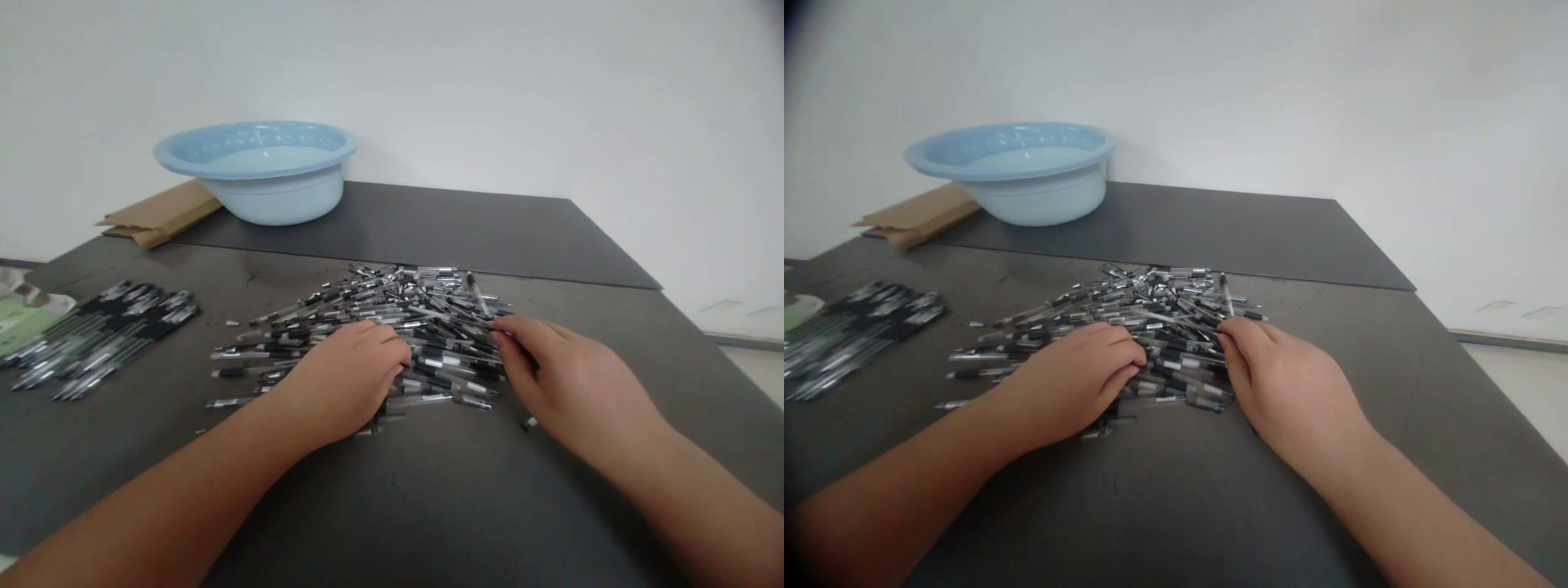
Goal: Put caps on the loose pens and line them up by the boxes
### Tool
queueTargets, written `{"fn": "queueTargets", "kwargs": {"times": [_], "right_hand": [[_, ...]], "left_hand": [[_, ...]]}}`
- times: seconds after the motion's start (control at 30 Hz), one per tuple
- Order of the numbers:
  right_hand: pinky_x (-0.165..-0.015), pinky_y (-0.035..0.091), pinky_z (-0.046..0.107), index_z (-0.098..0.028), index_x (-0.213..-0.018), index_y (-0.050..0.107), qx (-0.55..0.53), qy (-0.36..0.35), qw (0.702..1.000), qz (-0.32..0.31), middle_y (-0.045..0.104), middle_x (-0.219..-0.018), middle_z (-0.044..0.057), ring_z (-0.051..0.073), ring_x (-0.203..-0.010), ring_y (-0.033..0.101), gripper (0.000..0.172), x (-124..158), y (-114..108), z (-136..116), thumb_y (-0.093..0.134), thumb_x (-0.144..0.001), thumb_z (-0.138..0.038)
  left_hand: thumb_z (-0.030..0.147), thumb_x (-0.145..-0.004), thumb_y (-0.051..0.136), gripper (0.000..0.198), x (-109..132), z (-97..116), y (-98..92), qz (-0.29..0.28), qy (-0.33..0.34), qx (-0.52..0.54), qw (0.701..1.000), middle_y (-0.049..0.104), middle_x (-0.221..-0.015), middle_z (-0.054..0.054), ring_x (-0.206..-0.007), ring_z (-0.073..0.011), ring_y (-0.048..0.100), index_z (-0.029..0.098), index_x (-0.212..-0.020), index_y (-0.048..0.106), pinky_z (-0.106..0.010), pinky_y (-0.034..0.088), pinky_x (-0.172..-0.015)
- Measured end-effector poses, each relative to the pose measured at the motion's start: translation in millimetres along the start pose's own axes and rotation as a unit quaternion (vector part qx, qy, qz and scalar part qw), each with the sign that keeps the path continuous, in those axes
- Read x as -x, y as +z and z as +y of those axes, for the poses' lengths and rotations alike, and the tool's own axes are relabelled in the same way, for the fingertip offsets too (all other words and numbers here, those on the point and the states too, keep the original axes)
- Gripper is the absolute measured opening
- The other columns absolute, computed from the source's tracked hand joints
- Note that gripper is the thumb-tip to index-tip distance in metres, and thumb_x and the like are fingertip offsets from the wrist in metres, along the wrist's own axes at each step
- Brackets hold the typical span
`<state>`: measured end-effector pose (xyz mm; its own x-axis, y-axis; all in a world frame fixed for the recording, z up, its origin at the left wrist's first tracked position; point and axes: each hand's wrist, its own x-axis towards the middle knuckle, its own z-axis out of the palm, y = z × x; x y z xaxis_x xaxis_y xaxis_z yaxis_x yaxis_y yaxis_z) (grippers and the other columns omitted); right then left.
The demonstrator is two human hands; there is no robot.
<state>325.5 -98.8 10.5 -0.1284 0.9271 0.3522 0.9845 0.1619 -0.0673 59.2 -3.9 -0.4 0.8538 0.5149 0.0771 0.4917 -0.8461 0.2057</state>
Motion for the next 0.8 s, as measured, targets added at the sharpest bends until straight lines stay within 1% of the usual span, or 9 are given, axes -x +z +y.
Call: {"fn": "queueTargets", "kwargs": {"times": [0.1, 0.27, 0.33, 0.4, 0.47, 0.53, 0.63, 0.73, 0.8], "right_hand": [[-0.066, 0.053, 0.041, -0.023, -0.117, 0.07, 0.001, 0.0, 1.0, -0.005, 0.081, -0.105, 0.011, 0.031, -0.08, 0.076, 0.027, 0.3, 0.3, -0.2, 0.047, -0.107, -0.035], [-0.065, 0.052, 0.038, -0.024, -0.116, 0.069, 0.009, 0.011, 1.0, -0.006, 0.08, -0.102, 0.01, 0.03, -0.081, 0.076, 0.025, -1.5, -1.1, 1.4, 0.048, -0.107, -0.035], [-0.064, 0.051, 0.039, -0.024, -0.114, 0.069, 0.007, 0.019, 1.0, -0.006, 0.08, -0.1, 0.01, 0.03, -0.08, 0.075, 0.025, -2.0, -2.6, 1.3, 0.048, -0.107, -0.034], [-0.064, 0.051, 0.039, -0.023, -0.115, 0.069, 0.0, 0.023, 1.0, -0.006, 0.08, -0.101, 0.01, 0.03, -0.08, 0.075, 0.025, -2.3, -3.9, 0.9, 0.048, -0.107, -0.035], [-0.066, 0.051, 0.038, -0.023, -0.116, 0.069, -0.009, 0.022, 1.0, -0.009, 0.08, -0.104, 0.011, 0.03, -0.083, 0.075, 0.026, -2.7, -4.9, 0.5, 0.047, -0.108, -0.034], [-0.067, 0.051, 0.038, -0.023, -0.115, 0.069, -0.015, 0.022, 0.999, -0.017, 0.08, -0.106, 0.011, 0.03, -0.084, 0.075, 0.026, -3.2, -5.4, 0.4, 0.046, -0.108, -0.034], [-0.066, 0.05, 0.038, -0.023, -0.115, 0.069, -0.019, 0.026, 0.999, -0.024, 0.08, -0.104, 0.01, 0.03, -0.084, 0.075, 0.026, -4.0, -5.8, 0.5, 0.046, -0.108, -0.034], [-0.066, 0.048, 0.037, -0.023, -0.115, 0.069, -0.014, 0.025, 0.999, -0.028, 0.08, -0.102, 0.009, 0.03, -0.084, 0.075, 0.025, -4.2, -6.5, 0.1, 0.047, -0.108, -0.033], [-0.065, 0.048, 0.036, -0.022, -0.115, 0.069, -0.003, 0.022, 0.999, -0.03, 0.08, -0.102, 0.01, 0.029, -0.083, 0.075, 0.025, -4.1, -7.5, -0.7, 0.047, -0.108, -0.033]], "left_hand": [[0.025, -0.104, 0.055, 0.017, -1.3, 0.1, 4.5, 0.009, -0.01, 0.001, 1.0, 0.07, -0.105, -0.005, -0.1, -0.0241, 0.061, 0.022, -0.106, 0.071, -0.041, 0.045, -0.096], [0.03, -0.107, 0.05, 0.022, -2.9, 6.2, 2.8, 0.036, -0.013, 0.006, 0.999, 0.069, -0.103, -0.005, -0.101, -0.0244, 0.059, 0.023, -0.103, 0.071, -0.043, 0.044, -0.096], [0.033, -0.107, 0.051, 0.023, -2.3, 14.0, -0.6, 0.023, 0.007, 0.022, 0.999, 0.068, -0.101, -0.004, -0.1, -0.0243, 0.059, 0.023, -0.099, 0.07, -0.043, 0.045, -0.095], [0.04, -0.102, 0.06, 0.019, -0.5, 23.3, -3.6, -0.004, 0.034, 0.035, 0.999, 0.067, -0.102, -0.004, -0.1, -0.025, 0.059, 0.023, -0.095, 0.067, -0.042, 0.045, -0.093], [0.045, -0.095, 0.071, 0.023, 2.1, 31.4, -4.4, -0.026, 0.056, 0.036, 0.997, 0.067, -0.105, -0.005, -0.099, -0.0262, 0.059, 0.023, -0.095, 0.065, -0.042, 0.046, -0.089], [0.043, -0.093, 0.073, 0.022, 4.2, 36.3, -2.1, -0.03, 0.062, 0.015, 0.998, 0.067, -0.105, -0.005, -0.097, -0.0267, 0.059, 0.023, -0.097, 0.065, -0.042, 0.046, -0.086], [0.035, -0.099, 0.064, 0.014, 4.8, 37.5, 5.1, -0.013, 0.045, -0.032, 0.998, 0.066, -0.101, -0.006, -0.093, -0.027, 0.058, 0.022, -0.098, 0.066, -0.043, 0.044, -0.084], [0.034, -0.101, 0.062, 0.014, 3.7, 36.3, 10.4, -0.011, 0.034, -0.048, 0.998, 0.066, -0.101, -0.006, -0.092, -0.0268, 0.058, 0.022, -0.097, 0.068, -0.043, 0.042, -0.083], [0.034, -0.102, 0.061, 0.015, 3.5, 36.4, 10.7, -0.006, 0.033, -0.052, 0.998, 0.066, -0.1, -0.005, -0.092, -0.0264, 0.057, 0.022, -0.096, 0.069, -0.044, 0.04, -0.083]]}}
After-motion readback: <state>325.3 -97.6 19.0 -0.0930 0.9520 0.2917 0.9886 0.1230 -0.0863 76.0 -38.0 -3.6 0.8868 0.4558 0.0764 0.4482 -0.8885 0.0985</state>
